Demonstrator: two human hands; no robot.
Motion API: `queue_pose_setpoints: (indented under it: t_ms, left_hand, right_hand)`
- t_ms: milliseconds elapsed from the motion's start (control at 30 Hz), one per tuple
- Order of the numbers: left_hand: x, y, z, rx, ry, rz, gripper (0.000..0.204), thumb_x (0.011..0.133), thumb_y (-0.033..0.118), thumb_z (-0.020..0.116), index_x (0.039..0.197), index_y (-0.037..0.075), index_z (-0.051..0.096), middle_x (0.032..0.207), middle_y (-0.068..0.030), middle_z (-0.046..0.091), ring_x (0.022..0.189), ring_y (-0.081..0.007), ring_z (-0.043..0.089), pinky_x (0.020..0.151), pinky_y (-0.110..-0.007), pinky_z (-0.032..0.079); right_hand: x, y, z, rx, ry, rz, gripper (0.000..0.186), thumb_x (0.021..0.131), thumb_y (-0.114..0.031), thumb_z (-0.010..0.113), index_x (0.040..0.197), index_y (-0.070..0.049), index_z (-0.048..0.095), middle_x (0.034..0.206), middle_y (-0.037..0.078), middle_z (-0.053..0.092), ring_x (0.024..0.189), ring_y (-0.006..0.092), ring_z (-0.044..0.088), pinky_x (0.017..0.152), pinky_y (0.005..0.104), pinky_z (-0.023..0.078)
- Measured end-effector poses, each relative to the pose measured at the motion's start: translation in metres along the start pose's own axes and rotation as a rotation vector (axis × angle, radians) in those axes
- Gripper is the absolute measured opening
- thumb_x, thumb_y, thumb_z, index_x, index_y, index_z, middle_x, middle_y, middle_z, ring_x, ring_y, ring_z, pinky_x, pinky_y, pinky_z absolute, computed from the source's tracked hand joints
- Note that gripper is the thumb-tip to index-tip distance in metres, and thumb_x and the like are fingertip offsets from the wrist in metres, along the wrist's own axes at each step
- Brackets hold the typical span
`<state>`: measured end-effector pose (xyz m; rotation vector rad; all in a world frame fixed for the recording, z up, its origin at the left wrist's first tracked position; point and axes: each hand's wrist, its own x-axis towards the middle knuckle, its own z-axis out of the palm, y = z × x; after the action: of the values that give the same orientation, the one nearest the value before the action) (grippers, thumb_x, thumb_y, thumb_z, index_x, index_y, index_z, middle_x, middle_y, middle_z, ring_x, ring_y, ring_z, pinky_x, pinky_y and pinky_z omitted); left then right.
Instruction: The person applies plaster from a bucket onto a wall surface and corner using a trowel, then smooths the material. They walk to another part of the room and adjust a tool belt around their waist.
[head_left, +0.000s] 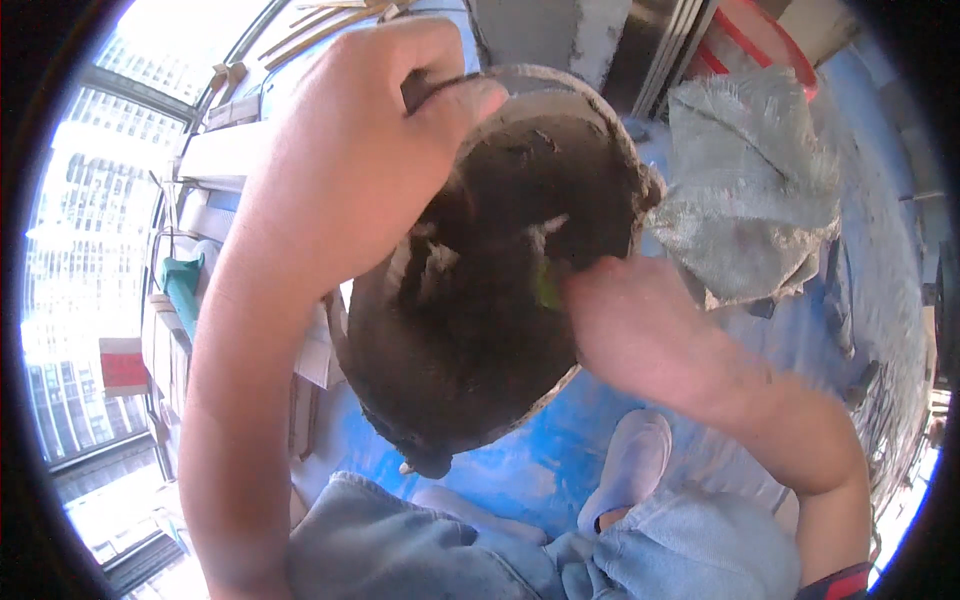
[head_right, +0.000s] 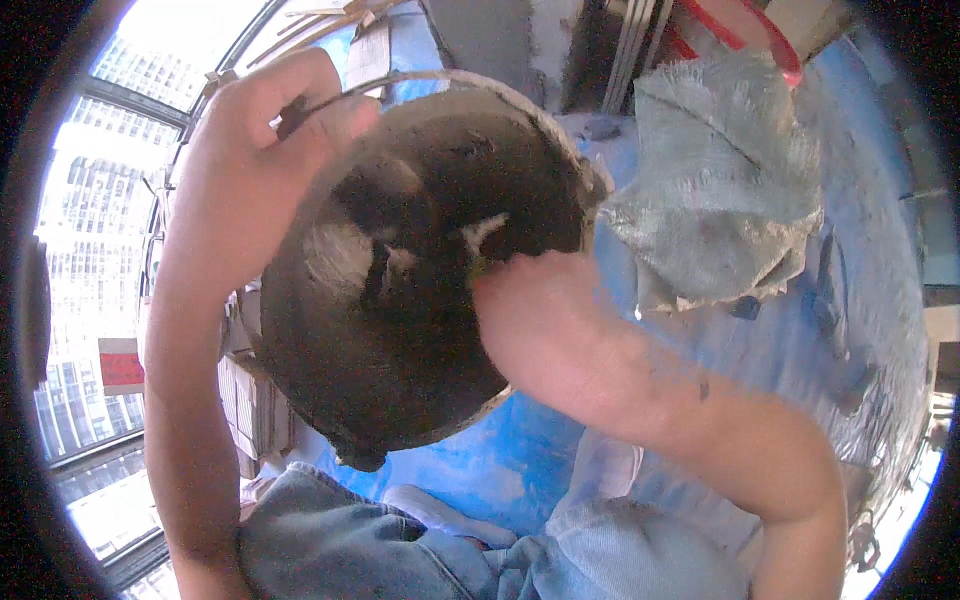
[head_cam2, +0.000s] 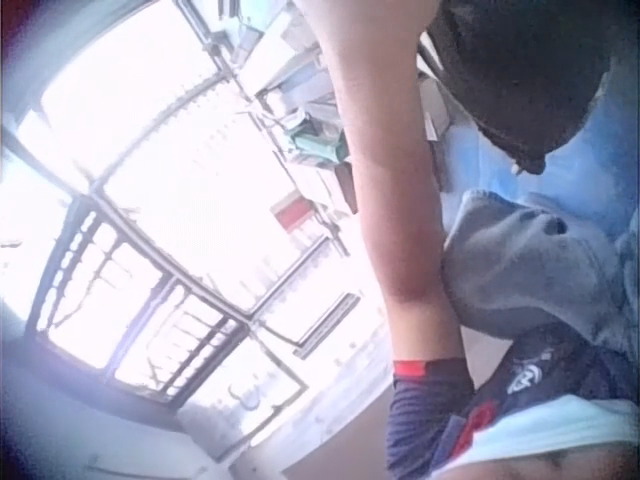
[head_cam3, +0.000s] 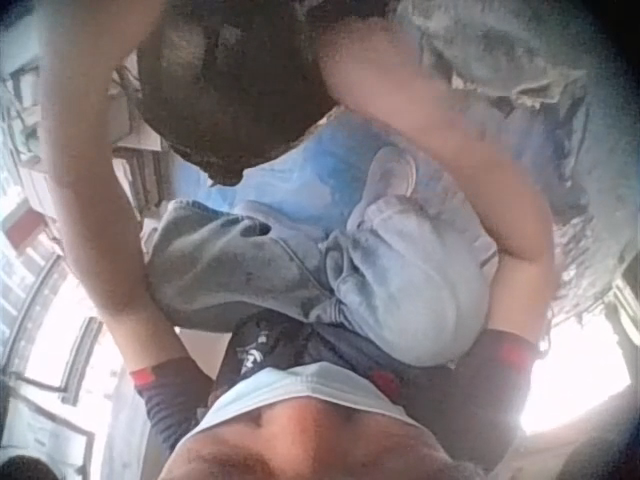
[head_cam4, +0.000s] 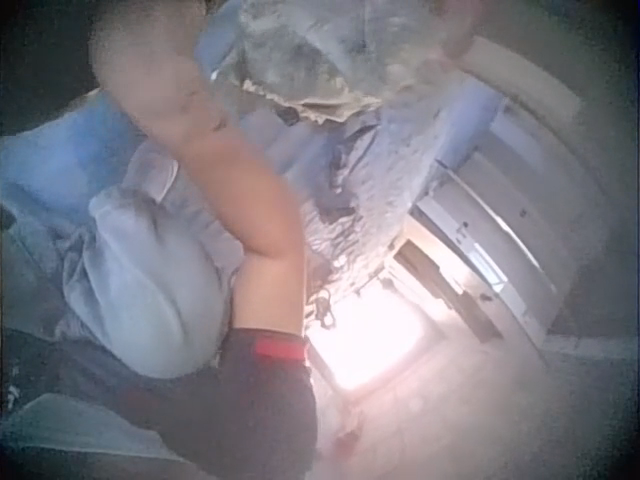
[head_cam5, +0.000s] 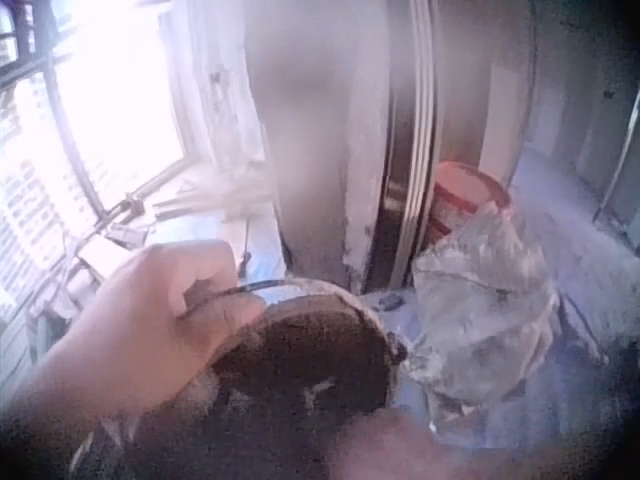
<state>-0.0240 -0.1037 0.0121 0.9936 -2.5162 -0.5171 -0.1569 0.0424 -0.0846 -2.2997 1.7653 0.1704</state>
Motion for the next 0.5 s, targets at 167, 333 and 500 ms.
queue_pose_setpoints:
  t_ms: [167,333,500]
  left_hand:
    - [-0.001,0.019,0.007,0.043,-0.031,0.035,0.028,0.085,0.020,0.065,0.075,0.000,0.048,0.063,-0.0058,0.037,0.060,-0.0138,0.037,0.058,-0.031,0.036]
    - [-0.012,0.018,0.015,-0.018,-0.004,0.118,0.023,0.084,0.014,0.064,0.076,0.001,0.047,0.063,-0.0078,0.036,0.058,-0.0175,0.035,0.057,-0.032,0.036]
    - [-0.015,0.018,0.018,0.002,0.003,0.049,0.024,0.085,0.013,0.064,0.076,0.001,0.046,0.061,-0.0086,0.033,0.057,-0.0170,0.033,0.054,-0.031,0.035]
  right_hand:
    - [0.001,-0.028,0.027,-0.043,0.169,0.086,0.054,0.076,-0.011,0.056,0.127,0.006,0.049,0.086,0.016,0.062,0.059,0.0241,0.065,0.045,0.0351,0.050]
    - [-0.026,-0.026,0.058,0.137,-0.041,-0.007,0.049,0.078,-0.010,0.058,0.126,0.000,0.053,0.090,0.017,0.063,0.067,0.0305,0.067,0.055,0.0407,0.054]
    - [-0.023,0.028,0.025,0.441,-0.155,0.082,0.038,0.083,-0.011,0.055,0.120,-0.012,0.058,0.096,0.017,0.065,0.078,0.0386,0.066,0.069,0.0486,0.054]
